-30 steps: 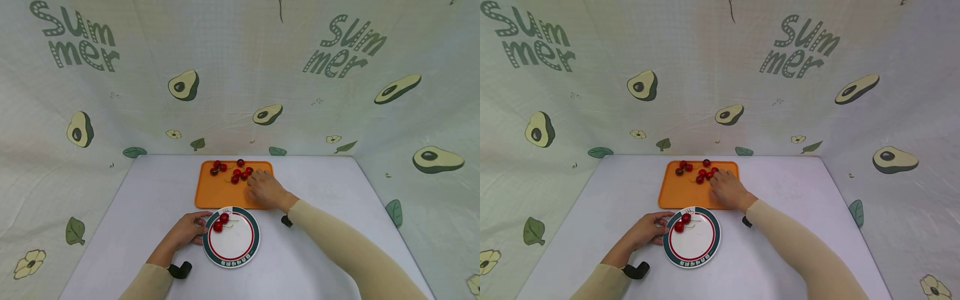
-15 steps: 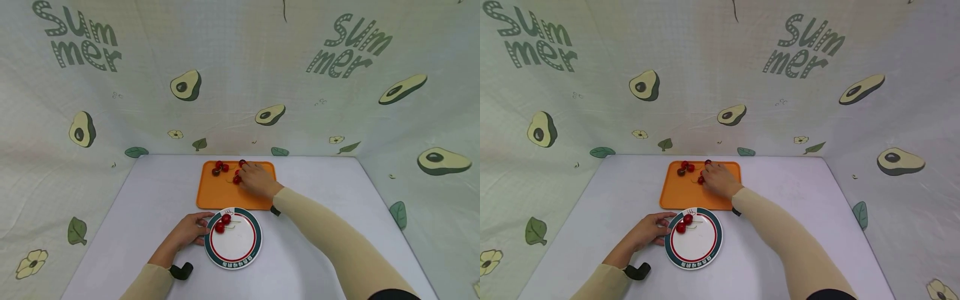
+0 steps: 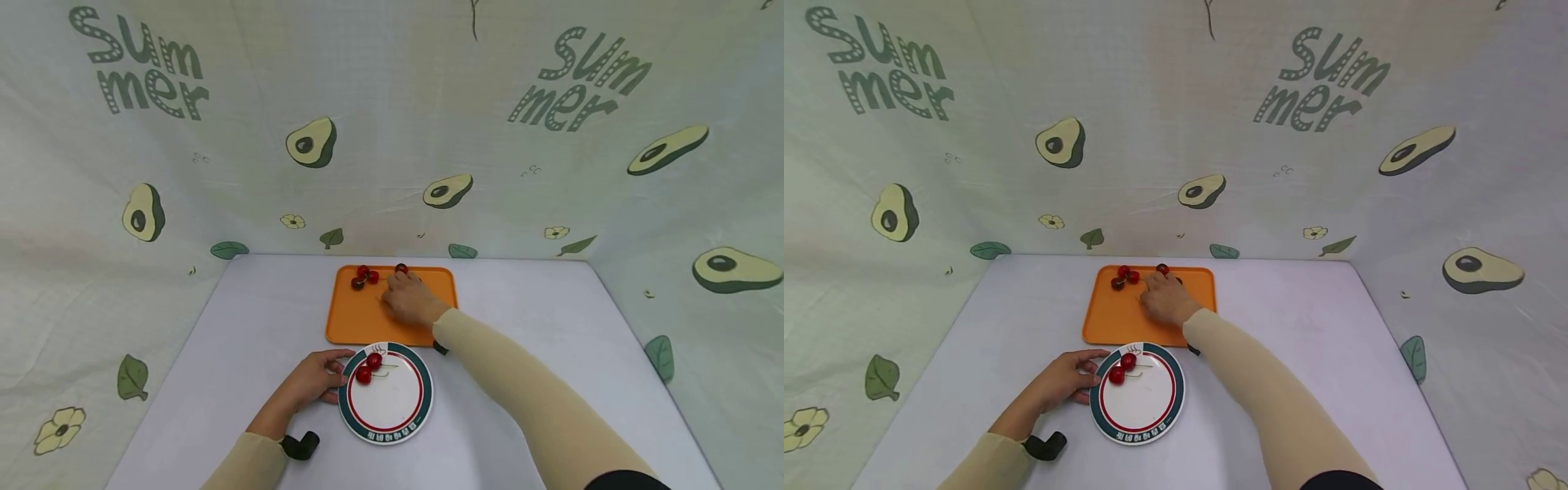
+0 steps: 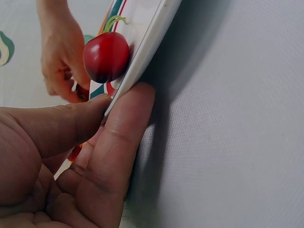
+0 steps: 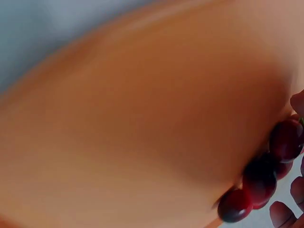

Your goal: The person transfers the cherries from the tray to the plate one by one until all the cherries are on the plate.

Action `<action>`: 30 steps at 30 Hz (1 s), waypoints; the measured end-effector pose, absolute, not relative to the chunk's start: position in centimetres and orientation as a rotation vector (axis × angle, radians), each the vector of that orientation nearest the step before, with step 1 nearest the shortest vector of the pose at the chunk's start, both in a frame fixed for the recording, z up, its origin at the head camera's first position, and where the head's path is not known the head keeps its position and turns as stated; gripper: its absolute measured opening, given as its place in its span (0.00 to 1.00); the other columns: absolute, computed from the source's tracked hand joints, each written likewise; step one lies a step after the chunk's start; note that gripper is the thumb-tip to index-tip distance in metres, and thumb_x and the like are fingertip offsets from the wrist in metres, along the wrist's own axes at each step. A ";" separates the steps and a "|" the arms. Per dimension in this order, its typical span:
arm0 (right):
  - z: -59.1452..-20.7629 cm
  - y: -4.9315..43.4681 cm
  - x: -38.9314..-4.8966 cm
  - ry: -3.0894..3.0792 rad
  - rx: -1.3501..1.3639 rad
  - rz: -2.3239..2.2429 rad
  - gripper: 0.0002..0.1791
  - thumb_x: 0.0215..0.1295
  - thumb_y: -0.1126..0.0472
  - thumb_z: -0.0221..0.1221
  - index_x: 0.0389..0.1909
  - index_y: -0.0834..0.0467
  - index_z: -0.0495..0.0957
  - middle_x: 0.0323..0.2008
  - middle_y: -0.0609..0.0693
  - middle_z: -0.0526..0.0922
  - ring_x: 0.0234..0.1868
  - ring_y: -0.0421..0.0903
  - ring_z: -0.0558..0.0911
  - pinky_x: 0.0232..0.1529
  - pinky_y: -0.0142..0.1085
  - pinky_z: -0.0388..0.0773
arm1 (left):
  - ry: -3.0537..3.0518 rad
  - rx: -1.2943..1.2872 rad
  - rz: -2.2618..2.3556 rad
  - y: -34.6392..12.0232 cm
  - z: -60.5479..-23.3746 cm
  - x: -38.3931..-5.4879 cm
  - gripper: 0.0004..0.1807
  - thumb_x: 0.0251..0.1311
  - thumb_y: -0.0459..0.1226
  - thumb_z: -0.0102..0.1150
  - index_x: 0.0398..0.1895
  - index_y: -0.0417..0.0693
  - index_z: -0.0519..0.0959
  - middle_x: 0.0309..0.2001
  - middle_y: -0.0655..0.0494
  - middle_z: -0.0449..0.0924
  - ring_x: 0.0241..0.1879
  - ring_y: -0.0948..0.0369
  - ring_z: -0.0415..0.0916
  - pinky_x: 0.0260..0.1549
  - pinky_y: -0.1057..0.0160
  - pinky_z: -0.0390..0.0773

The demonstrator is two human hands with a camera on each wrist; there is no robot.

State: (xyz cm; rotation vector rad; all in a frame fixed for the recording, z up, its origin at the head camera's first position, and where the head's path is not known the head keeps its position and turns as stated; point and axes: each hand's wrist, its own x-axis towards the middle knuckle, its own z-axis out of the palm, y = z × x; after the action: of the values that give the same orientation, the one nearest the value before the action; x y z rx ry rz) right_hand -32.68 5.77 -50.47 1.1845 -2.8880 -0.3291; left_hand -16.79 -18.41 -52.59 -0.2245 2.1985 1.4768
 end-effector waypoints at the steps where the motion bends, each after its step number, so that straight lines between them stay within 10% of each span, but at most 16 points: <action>1: -50.5 6.1 -32.5 -2.890 1.190 -0.326 0.19 0.79 0.47 0.56 0.62 0.47 0.84 0.57 0.51 0.79 0.58 0.52 0.72 0.63 0.45 0.73 | 2.202 -0.225 1.473 -18.4 -52.6 -16.8 0.28 0.64 0.25 0.66 0.68 0.48 0.79 0.43 0.46 0.76 0.29 0.55 0.81 0.29 0.58 0.90; 30: -50.8 12.4 -30.3 -2.808 1.029 -0.015 0.10 0.72 0.53 0.65 0.42 0.55 0.86 0.40 0.49 0.78 0.45 0.48 0.71 0.46 0.39 0.71 | 2.217 -0.219 1.458 -18.2 -52.8 -16.9 0.29 0.64 0.25 0.66 0.69 0.49 0.79 0.43 0.46 0.77 0.29 0.56 0.81 0.29 0.59 0.90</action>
State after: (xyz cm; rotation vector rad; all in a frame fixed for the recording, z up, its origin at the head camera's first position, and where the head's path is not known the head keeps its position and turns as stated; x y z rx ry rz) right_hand -30.33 12.41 -50.76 1.0287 -2.8076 -0.0155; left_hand -16.87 -18.16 -52.83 -0.2192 2.2172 1.4582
